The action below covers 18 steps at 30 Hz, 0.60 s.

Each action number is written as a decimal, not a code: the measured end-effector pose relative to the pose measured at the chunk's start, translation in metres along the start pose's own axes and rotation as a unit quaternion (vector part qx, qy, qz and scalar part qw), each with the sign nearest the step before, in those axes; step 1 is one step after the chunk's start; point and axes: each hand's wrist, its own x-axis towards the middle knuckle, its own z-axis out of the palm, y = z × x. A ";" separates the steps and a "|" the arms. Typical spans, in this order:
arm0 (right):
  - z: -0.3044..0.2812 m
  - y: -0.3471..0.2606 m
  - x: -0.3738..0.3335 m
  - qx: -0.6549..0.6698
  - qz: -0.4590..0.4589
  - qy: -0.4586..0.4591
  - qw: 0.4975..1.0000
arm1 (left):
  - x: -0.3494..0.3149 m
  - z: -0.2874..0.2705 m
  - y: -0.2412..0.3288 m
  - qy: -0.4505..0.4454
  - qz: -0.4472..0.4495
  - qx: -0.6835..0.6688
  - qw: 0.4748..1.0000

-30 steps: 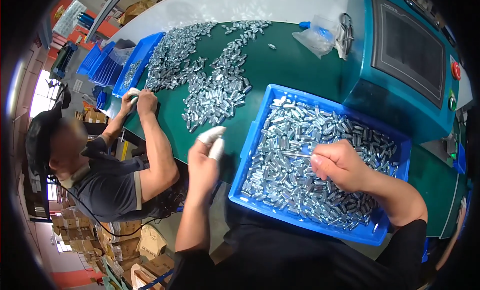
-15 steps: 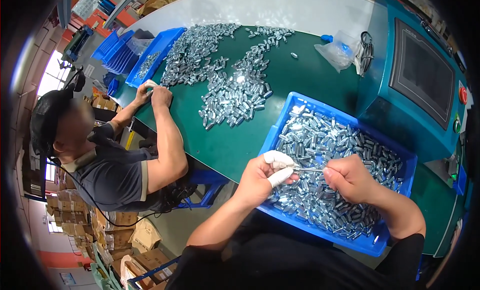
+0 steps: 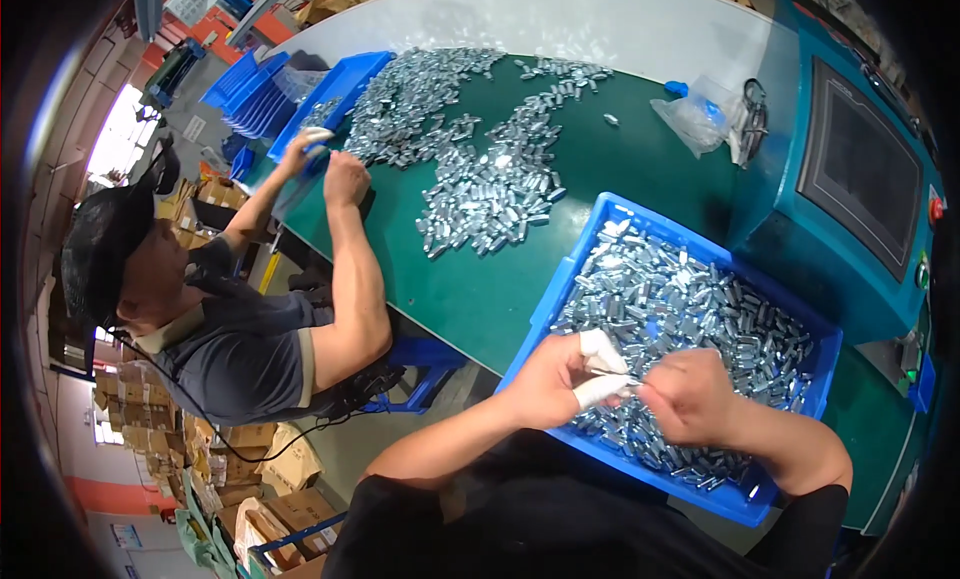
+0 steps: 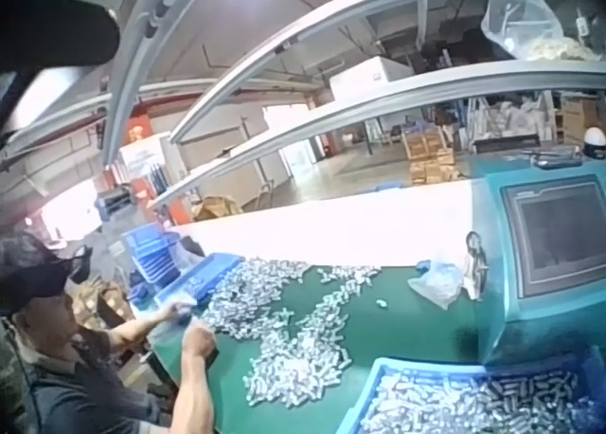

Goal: Sorting and inspecting small metal components from a blue bin on a factory production floor.

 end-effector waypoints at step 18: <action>-0.012 0.003 0.002 0.144 0.146 -0.084 0.975 | 0.002 0.013 0.006 0.060 0.165 0.332 0.927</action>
